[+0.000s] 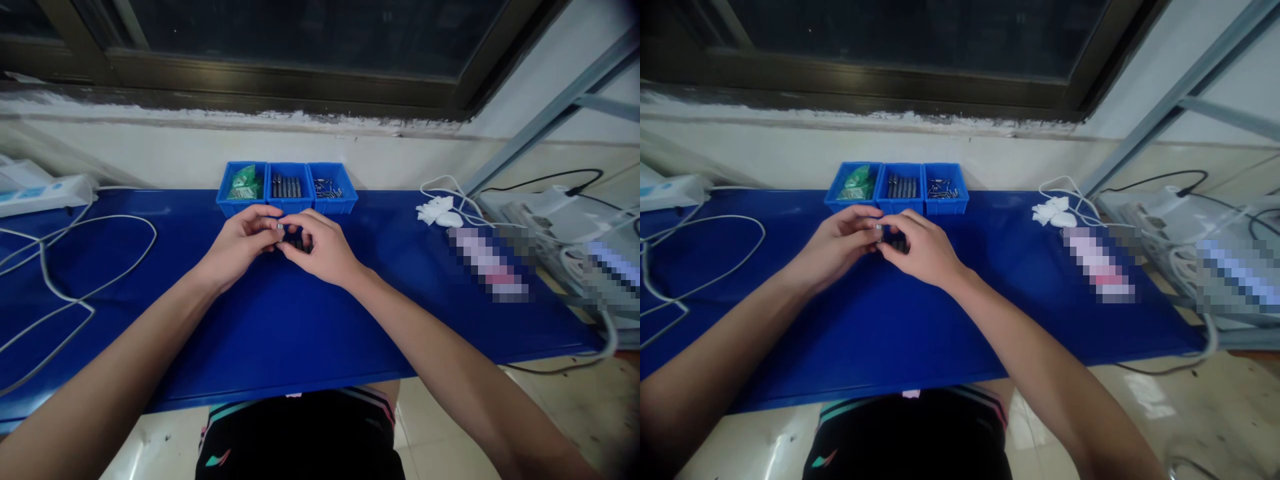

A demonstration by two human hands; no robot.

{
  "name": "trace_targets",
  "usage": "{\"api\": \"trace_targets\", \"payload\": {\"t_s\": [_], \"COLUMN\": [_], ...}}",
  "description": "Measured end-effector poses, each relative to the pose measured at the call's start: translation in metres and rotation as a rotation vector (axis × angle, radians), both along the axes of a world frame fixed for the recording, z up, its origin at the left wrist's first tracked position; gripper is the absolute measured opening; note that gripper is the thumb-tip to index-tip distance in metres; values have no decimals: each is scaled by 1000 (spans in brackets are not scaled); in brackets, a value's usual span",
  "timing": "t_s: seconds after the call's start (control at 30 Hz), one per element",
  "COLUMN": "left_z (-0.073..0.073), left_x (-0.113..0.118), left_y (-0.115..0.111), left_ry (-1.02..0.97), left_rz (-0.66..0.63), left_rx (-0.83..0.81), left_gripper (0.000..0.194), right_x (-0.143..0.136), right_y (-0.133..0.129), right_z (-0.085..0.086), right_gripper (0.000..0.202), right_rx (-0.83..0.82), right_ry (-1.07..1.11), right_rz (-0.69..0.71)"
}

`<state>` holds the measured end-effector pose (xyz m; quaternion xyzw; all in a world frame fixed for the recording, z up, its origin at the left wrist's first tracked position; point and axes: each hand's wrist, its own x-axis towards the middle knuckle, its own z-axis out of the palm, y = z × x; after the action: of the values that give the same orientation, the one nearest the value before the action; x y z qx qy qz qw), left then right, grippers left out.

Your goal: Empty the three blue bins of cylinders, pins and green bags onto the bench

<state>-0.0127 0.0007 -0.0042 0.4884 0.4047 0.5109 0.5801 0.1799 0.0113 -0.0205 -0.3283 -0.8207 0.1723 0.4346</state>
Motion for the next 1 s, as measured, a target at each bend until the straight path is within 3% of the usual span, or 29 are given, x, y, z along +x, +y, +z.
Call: {"api": "trace_targets", "payload": {"t_s": [0.47, 0.57, 0.7, 0.83, 1.0], "left_z": [3, 0, -2, -5, -9], "left_x": [1, 1, 2, -2, -7], "left_y": [-3, -3, -3, -3, -4], "left_ry": [105, 211, 357, 631, 1027], "left_rz": [-125, -99, 34, 136, 83], "left_rx": [-2, 110, 259, 411, 659], "left_gripper": [36, 35, 41, 41, 29], "right_x": [-2, -3, 3, 16, 10], "right_y": [-7, -9, -3, 34, 112], "right_z": [3, 2, 9, 32, 62], "right_gripper": [29, 26, 25, 26, 24], "right_rx": [27, 19, 36, 39, -94], "right_ry": [-37, -32, -40, -58, -394], "right_rz": [36, 38, -12, -172, -273]}}
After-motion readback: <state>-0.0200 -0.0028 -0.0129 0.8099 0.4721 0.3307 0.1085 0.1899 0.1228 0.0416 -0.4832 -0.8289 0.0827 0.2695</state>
